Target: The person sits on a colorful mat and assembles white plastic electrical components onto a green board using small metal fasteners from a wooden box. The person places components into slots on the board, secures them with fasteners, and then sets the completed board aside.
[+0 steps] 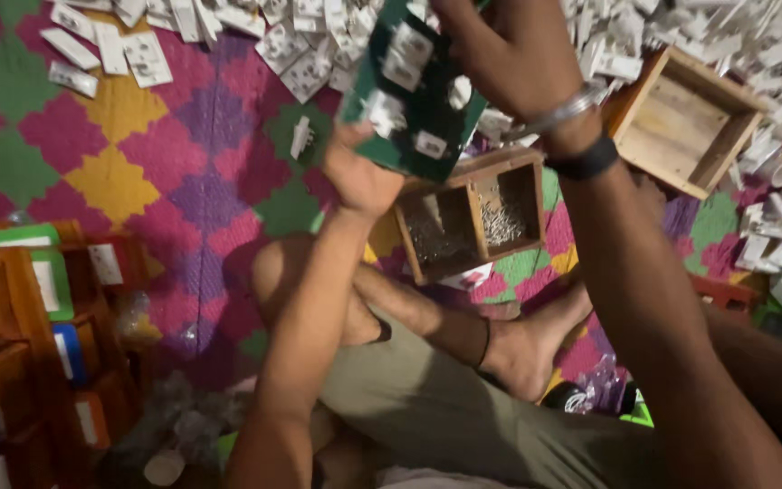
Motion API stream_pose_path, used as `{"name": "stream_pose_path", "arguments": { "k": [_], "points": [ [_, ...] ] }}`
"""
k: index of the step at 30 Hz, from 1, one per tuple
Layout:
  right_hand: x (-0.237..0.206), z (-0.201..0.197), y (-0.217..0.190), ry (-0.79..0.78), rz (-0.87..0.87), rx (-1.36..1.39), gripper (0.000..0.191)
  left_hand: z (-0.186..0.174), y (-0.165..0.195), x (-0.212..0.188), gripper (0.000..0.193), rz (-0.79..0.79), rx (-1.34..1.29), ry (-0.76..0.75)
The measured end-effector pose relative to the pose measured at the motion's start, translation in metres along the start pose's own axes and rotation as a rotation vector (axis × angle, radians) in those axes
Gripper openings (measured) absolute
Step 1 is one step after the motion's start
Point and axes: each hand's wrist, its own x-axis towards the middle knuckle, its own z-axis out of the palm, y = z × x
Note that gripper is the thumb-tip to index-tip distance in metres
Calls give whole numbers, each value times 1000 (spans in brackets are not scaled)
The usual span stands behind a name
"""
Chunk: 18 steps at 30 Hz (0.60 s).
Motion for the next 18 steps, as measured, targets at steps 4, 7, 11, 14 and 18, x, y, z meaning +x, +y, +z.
{"name": "stream_pose_path", "arguments": {
  "k": [4,7,11,14,18],
  "points": [
    [-96,7,-12,197,144,-102,28,-5,24,5,63,101,76,36],
    [-162,39,9,-150,210,-288,11,-3,29,12,65,103,35,82],
    [-196,104,59,-431,-42,-730,81,11,27,22,69,65,-38,113],
    [-214,120,73,-462,24,-587,51,23,24,23,73,27,-111,118],
    [-219,110,62,-344,-157,-480,26,29,24,20,70,40,-115,47]
  ]
}}
